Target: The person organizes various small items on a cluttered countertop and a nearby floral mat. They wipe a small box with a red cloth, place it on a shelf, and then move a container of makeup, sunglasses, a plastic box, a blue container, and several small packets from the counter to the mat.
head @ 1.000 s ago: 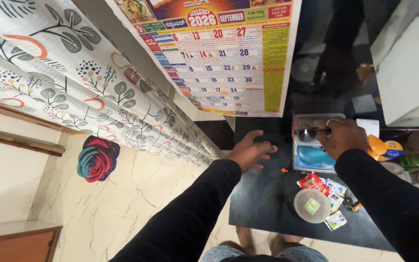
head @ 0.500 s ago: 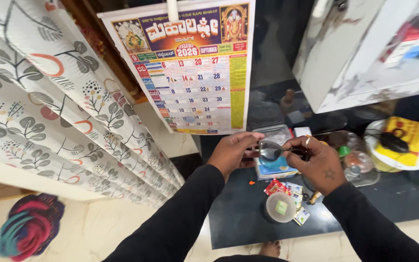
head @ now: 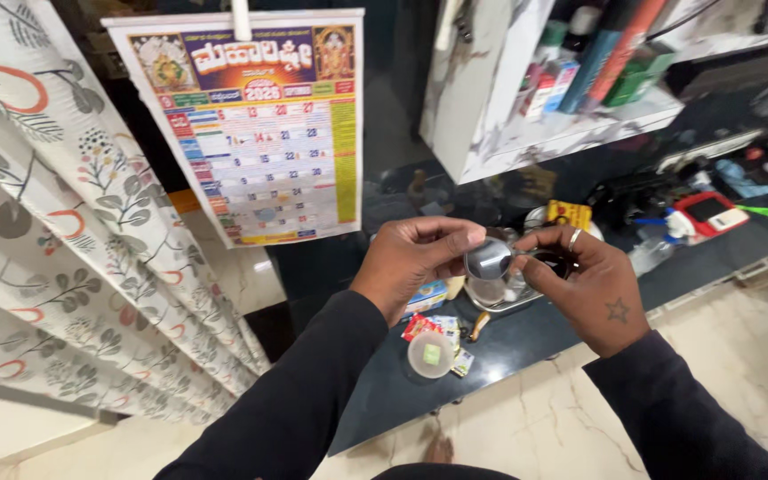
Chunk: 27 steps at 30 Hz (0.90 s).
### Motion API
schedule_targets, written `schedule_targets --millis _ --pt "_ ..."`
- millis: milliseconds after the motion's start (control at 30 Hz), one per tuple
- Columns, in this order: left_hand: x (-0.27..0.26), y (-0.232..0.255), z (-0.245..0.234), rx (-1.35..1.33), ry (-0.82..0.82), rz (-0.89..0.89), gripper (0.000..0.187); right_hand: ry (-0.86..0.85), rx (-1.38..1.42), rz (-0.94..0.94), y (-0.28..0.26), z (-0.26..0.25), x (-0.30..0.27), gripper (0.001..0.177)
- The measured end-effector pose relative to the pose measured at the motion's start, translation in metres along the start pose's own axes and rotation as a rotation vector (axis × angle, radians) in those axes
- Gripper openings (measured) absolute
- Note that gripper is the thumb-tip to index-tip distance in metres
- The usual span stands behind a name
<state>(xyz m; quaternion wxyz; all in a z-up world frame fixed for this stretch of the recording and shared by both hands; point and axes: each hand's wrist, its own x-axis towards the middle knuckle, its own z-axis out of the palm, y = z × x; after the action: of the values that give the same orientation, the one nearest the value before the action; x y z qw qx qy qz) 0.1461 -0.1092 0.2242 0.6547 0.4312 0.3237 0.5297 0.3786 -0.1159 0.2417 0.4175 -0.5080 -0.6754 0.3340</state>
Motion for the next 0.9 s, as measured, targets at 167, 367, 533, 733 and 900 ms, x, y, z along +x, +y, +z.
schedule_targets --millis 167,367,533,733,900 --pt "0.006 -0.002 0.029 0.043 0.006 0.019 0.025 0.066 0.007 0.016 -0.004 -0.03 -0.011 0.023" --pt "0.032 -0.01 0.065 0.071 0.063 0.067 0.026 0.025 0.337 0.085 0.024 -0.077 0.004 0.029" --pt "0.072 -0.026 0.113 -0.006 0.115 0.118 0.025 0.035 0.573 0.221 0.065 -0.132 0.027 0.024" --pt "0.12 -0.049 0.176 0.032 0.181 0.121 0.025 0.05 0.619 0.223 0.109 -0.202 0.06 0.022" --pt "0.149 -0.068 0.206 0.012 0.159 0.129 0.023 0.015 0.674 0.235 0.127 -0.245 0.085 0.023"
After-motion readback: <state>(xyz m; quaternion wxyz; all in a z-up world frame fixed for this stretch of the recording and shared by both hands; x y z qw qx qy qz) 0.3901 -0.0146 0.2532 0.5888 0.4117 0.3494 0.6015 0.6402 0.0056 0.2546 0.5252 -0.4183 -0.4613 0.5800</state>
